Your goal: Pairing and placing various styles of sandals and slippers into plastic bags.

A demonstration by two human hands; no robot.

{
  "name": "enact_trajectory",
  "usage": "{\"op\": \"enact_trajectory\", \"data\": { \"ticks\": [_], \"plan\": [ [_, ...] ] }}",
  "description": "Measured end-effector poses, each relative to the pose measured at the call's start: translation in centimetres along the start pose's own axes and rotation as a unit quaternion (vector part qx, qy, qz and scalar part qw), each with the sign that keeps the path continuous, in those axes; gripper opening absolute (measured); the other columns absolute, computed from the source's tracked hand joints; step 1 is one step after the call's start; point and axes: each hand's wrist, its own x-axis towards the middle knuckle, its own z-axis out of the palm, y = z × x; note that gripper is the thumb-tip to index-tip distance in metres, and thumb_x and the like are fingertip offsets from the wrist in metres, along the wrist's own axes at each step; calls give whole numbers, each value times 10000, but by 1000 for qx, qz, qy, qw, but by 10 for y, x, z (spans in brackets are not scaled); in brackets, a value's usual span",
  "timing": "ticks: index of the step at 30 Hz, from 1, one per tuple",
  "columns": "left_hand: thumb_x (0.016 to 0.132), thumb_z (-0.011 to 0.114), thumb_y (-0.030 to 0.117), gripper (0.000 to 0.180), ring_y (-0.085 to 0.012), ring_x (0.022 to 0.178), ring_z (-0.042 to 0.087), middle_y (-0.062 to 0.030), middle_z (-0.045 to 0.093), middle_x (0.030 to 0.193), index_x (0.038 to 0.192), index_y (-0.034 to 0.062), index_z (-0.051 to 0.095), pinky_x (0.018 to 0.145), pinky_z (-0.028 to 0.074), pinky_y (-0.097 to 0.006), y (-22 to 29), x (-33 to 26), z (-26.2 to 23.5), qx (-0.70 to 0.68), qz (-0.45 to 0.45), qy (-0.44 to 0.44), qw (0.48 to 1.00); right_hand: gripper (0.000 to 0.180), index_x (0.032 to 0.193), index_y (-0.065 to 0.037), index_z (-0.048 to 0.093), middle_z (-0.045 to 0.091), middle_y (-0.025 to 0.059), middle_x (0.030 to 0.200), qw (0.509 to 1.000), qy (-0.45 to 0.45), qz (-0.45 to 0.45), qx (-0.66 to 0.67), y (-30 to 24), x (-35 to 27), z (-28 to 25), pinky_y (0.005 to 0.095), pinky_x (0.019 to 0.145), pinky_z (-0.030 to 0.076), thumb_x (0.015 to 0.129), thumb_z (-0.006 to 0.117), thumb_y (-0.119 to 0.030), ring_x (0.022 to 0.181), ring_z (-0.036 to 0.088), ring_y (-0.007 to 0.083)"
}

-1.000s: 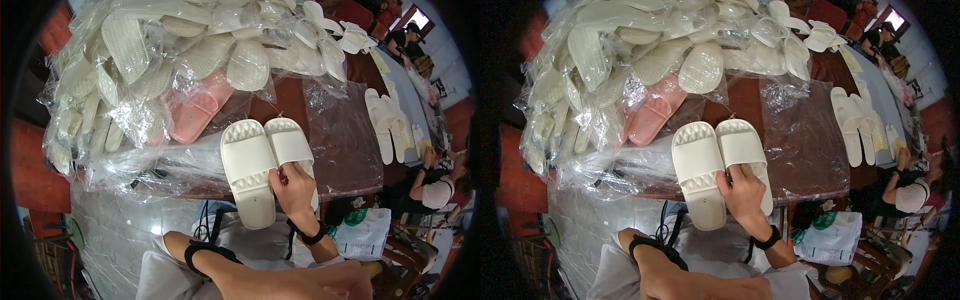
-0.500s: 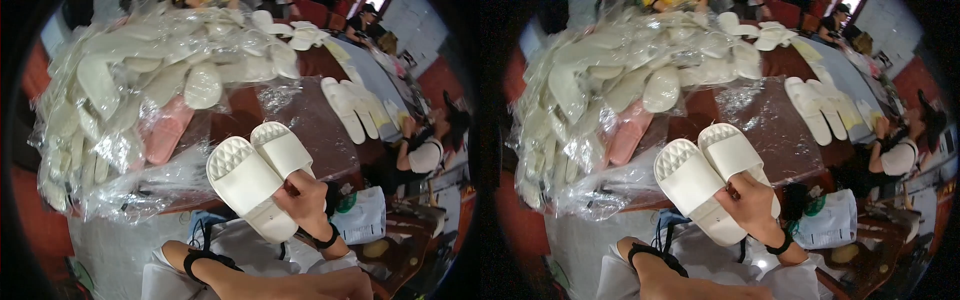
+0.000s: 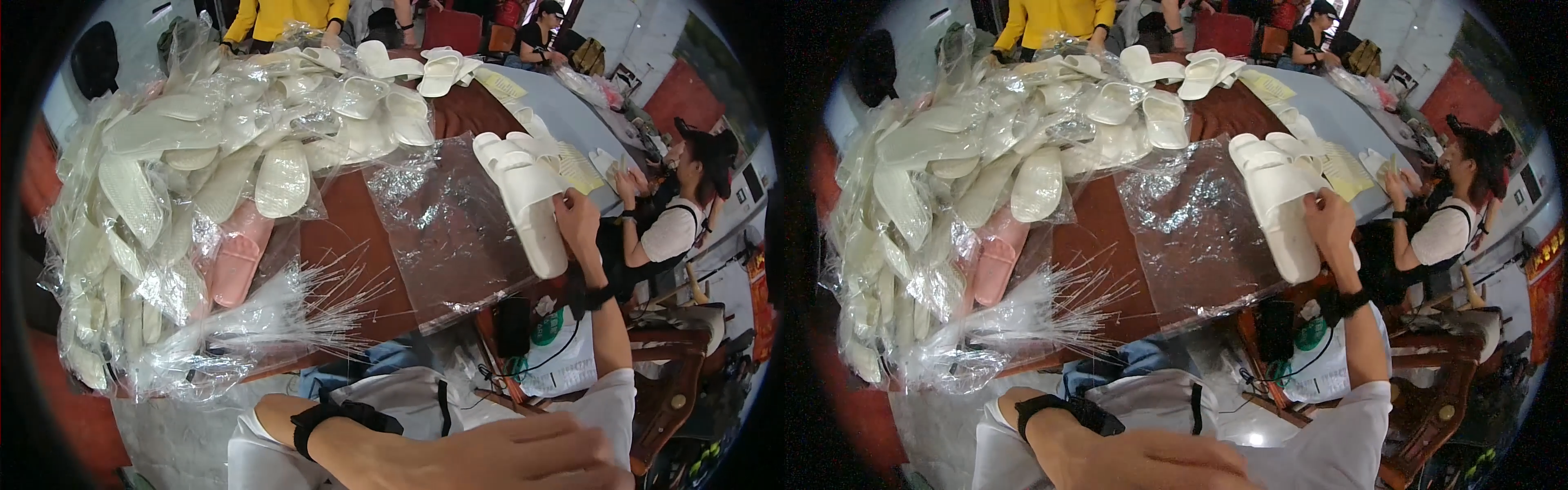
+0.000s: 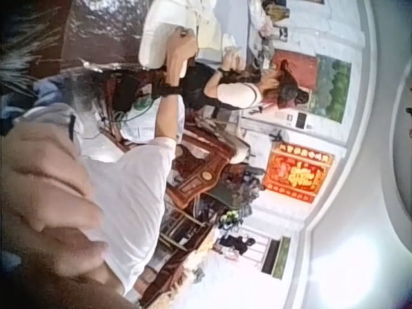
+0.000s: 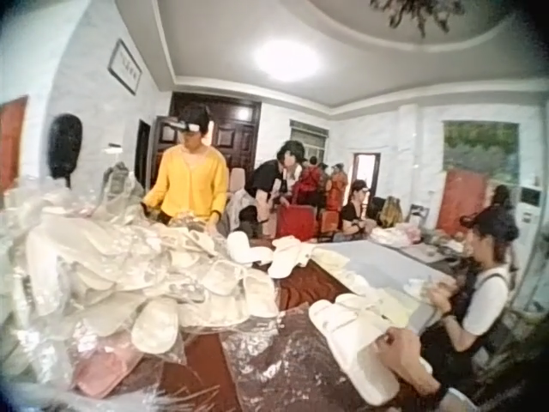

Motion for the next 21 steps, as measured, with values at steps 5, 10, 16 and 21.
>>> {"op": "enact_trajectory", "data": {
  "ticks": [5,10,16,21],
  "plan": [
    [792,674,90,57,-213,700,602,-70,630,861,841,99,646,540,450,-286,6,17,-15,48,-30,-83,995,273,812,3,629,650,207,756,998,39,-17,-48,80,48,66,465,660,483,851,584,-263,768,634,416],
    [784,665,81,62,-210,710,598,-64,633,910,843,97,666,555,443,-275,-18,19,-25,219,216,-15,952,260,841,49,633,642,263,899,999,-44,29,-12,122,52,109,463,755,463,809,610,-207,861,609,425],
    [807,673,105,88,-225,744,604,-76,632,954,892,118,693,616,464,-318,31,24,-75,256,136,-131,948,477,1224,77,500,535,267,1202,992,94,-52,71,142,17,116,395,851,466,817,646,-124,1036,556,392],
    [897,574,84,263,-291,993,602,-154,603,1123,1143,59,665,818,489,-363,115,33,-143,382,-137,-366,838,340,1222,-9,504,475,109,1031,980,88,-106,144,47,-36,82,346,720,440,885,550,-2,780,458,208]
  ]
}}
